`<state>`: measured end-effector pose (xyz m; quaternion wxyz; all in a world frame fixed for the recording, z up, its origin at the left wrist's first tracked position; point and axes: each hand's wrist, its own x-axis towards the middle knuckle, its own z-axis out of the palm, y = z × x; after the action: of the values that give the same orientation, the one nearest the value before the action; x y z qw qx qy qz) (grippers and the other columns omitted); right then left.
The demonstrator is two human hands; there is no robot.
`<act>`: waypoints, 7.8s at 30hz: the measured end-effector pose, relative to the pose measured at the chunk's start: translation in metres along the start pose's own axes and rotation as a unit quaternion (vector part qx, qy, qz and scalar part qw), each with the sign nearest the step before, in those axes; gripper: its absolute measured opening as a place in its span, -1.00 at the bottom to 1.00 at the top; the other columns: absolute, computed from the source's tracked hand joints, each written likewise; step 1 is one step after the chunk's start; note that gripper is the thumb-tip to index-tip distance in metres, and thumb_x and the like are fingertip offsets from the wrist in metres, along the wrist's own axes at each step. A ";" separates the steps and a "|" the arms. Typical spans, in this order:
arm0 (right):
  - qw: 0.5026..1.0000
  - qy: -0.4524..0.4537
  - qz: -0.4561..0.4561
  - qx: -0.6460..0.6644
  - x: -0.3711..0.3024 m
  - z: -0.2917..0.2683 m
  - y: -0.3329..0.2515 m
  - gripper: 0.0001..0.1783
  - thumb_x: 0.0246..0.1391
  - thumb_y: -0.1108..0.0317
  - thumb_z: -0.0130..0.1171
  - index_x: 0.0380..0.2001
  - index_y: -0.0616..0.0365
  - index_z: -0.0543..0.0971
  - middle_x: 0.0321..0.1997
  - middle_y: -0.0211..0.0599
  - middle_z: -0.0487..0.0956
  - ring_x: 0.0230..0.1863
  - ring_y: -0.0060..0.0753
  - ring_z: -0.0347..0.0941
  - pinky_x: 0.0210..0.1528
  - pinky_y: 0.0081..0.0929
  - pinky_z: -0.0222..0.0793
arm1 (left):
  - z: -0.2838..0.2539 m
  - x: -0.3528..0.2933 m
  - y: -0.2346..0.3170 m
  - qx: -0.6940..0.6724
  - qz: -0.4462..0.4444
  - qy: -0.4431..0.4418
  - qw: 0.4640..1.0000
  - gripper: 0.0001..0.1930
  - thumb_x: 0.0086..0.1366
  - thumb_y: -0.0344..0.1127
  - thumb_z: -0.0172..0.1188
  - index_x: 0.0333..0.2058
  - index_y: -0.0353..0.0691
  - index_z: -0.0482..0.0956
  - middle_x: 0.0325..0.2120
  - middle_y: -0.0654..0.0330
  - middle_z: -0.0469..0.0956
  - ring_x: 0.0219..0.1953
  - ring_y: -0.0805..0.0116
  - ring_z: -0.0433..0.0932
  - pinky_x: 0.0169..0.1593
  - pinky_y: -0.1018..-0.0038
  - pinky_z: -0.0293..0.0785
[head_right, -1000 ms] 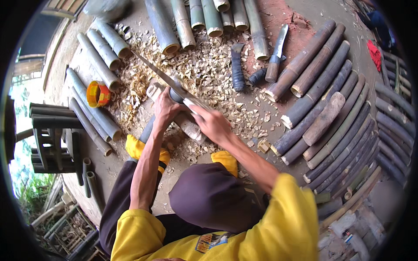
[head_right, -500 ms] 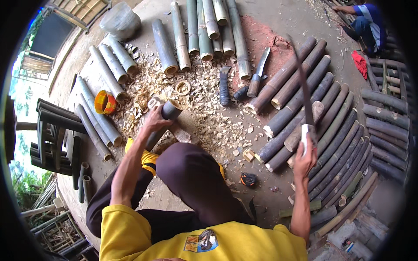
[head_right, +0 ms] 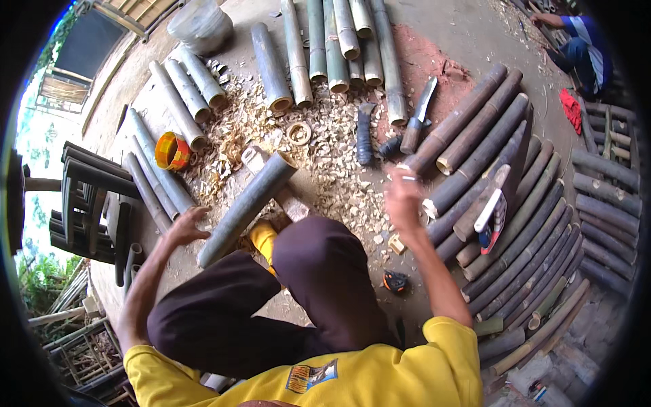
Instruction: The person measures a length of bamboo with a tape measure, marks it, and then uses a machete to cut and notch the bamboo pole on a wooden block.
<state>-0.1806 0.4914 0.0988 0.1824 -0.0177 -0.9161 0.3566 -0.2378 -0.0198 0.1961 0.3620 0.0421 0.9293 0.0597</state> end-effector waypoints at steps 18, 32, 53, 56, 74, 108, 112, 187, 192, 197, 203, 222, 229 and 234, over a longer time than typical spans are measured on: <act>0.798 -0.446 -0.304 -0.269 0.142 0.220 0.007 -0.64 -0.01 0.41 0.10 -0.09 0.28 0.49 -0.10 0.09 0.47 0.02 -0.02 0.35 -0.07 -0.04 0.44 | 0.138 0.087 0.055 -0.085 0.013 0.315 0.945 -0.10 -0.39 -0.07 0.44 0.07 -0.08 0.35 -0.15 0.15 0.47 -0.05 0.17 0.44 0.07 0.24 0.28; 0.974 -0.195 -0.024 0.112 0.377 0.165 -0.285 -0.33 -0.06 -0.03 0.29 -0.03 0.29 0.48 -0.35 -0.02 0.60 -0.47 -0.38 0.55 -0.31 -0.33 0.51 | 0.145 0.080 0.043 -0.080 0.006 0.347 0.935 -0.14 -0.39 -0.09 0.44 0.04 -0.05 0.37 -0.19 0.19 0.47 -0.06 0.19 0.44 0.06 0.26 0.28; 0.957 -0.177 0.074 -0.217 0.132 0.166 0.067 -0.33 -0.10 0.16 0.29 0.03 0.32 0.35 0.00 0.26 0.44 0.06 0.21 0.36 0.10 -0.07 0.29 | 0.123 0.096 0.052 -0.160 0.008 0.256 0.953 -0.15 -0.29 -0.06 0.39 0.08 -0.17 0.35 -0.07 0.00 0.49 0.01 0.01 0.45 0.07 0.20 0.38; 0.936 -0.162 0.252 -0.184 0.119 0.158 0.064 -0.50 -0.25 0.26 0.37 -0.23 0.36 0.51 -0.33 -0.01 0.56 -0.36 -0.15 0.46 -0.26 -0.27 0.41 | 0.132 0.094 0.051 -0.157 0.024 0.268 0.950 -0.23 -0.21 -0.16 0.35 0.08 -0.17 0.37 -0.11 -0.05 0.50 -0.03 0.00 0.47 0.06 0.21 0.40; 0.885 -0.451 0.068 0.096 0.078 0.071 -0.119 -0.55 0.09 0.33 0.00 0.01 0.35 0.25 -0.57 0.01 0.46 -0.53 -0.10 0.51 -0.42 -0.14 0.35 | 0.105 0.113 0.094 -0.111 0.015 0.266 0.957 -0.22 -0.37 -0.07 0.42 -0.05 -0.14 0.43 -0.19 0.03 0.54 -0.13 -0.01 0.53 -0.08 0.20 0.46; 0.927 -0.369 -0.004 -0.061 -0.061 0.152 -0.076 -0.02 -0.10 -0.05 0.28 0.30 0.02 0.03 0.19 0.24 0.15 0.18 0.18 0.10 0.18 0.21 0.08 | 0.012 -0.006 0.015 -0.794 0.153 0.470 0.354 -0.39 0.20 0.02 0.05 0.11 -0.33 0.35 0.04 -0.01 0.44 0.10 0.07 0.40 0.23 0.13 0.21; 0.932 -0.350 0.060 -0.070 -0.032 0.178 -0.075 0.23 -0.28 0.00 0.39 0.37 -0.05 -0.15 0.20 0.35 0.18 0.22 0.33 0.09 0.22 0.25 0.02 | -0.045 -0.052 0.010 -0.718 0.172 0.476 0.478 -0.36 0.22 -0.08 0.14 0.16 -0.39 0.25 0.04 -0.04 0.42 0.07 0.11 0.43 0.19 0.19 0.28; 0.928 -0.356 0.014 0.108 -0.077 0.073 -0.071 -0.67 0.02 0.32 0.19 -0.22 0.22 0.33 -0.38 0.05 0.53 -0.44 0.05 0.53 -0.42 -0.17 0.48 | 0.178 0.044 0.115 -0.012 0.112 0.268 0.957 -0.20 -0.41 -0.12 0.46 -0.06 -0.16 0.39 -0.13 0.11 0.50 0.00 0.13 0.44 0.07 0.10 0.24; 0.937 -0.317 -0.048 0.142 -0.073 0.078 -0.092 -0.69 -0.03 0.40 0.22 -0.25 0.24 0.36 -0.45 0.03 0.48 -0.48 0.05 0.52 -0.48 -0.16 0.48 | 0.155 0.054 0.112 -0.023 0.094 0.150 0.984 -0.20 -0.48 -0.06 0.48 -0.13 -0.09 0.39 -0.20 0.18 0.53 -0.06 0.16 0.47 -0.04 0.09 0.30; 0.943 -0.276 -0.098 0.155 -0.081 0.093 -0.093 -0.68 -0.06 0.38 0.25 -0.23 0.18 0.40 -0.50 -0.03 0.46 -0.49 -0.03 0.53 -0.52 -0.24 0.50 | 0.158 0.050 0.122 -0.037 0.094 0.151 0.983 -0.24 -0.47 -0.12 0.42 -0.12 -0.11 0.41 -0.24 0.16 0.52 -0.09 0.12 0.48 -0.01 0.13 0.31; 0.907 -0.407 0.011 0.109 -0.088 0.116 -0.071 -0.67 -0.02 0.33 0.24 -0.25 0.24 0.38 -0.49 0.12 0.51 -0.49 0.16 0.53 -0.49 -0.11 0.46 | 0.157 0.050 0.117 -0.044 0.107 0.188 0.975 -0.29 -0.45 -0.21 0.40 -0.15 -0.12 0.42 -0.27 0.16 0.51 -0.13 0.14 0.49 -0.01 0.18 0.32; 0.895 -0.430 -0.020 0.116 -0.069 0.133 -0.071 -0.67 -0.04 0.38 0.22 -0.28 0.26 0.33 -0.60 0.03 0.52 -0.54 0.04 0.55 -0.53 -0.22 0.50 | 0.155 0.052 0.120 -0.054 0.109 0.178 0.977 -0.31 -0.38 -0.25 0.36 -0.12 -0.11 0.40 -0.26 0.17 0.49 -0.11 0.17 0.47 0.01 0.20 0.27; 0.936 -0.246 -0.086 0.236 -0.054 0.103 -0.113 -0.73 0.01 0.39 0.18 -0.27 0.26 0.36 -0.53 0.01 0.54 -0.57 -0.10 0.55 -0.58 -0.32 0.49 | 0.157 0.047 0.122 -0.060 0.102 0.191 0.974 -0.29 -0.37 -0.21 0.38 -0.10 -0.12 0.40 -0.24 0.17 0.48 -0.08 0.19 0.46 0.06 0.20 0.21; 0.840 -0.521 0.100 0.114 -0.051 0.118 -0.095 -0.74 -0.04 0.42 0.23 -0.34 0.21 0.35 -0.66 -0.13 0.50 -0.64 -0.12 0.51 -0.56 -0.25 0.49 | 0.168 0.038 0.124 -0.034 0.062 0.255 0.964 -0.18 -0.45 -0.28 0.44 -0.04 -0.13 0.35 -0.14 0.17 0.44 -0.01 0.21 0.41 0.13 0.17 0.14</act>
<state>-0.1648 0.3360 0.0644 -0.3579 0.1000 -0.8222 0.4311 -0.1470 0.1207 0.0655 0.1097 0.0711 0.9838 0.1226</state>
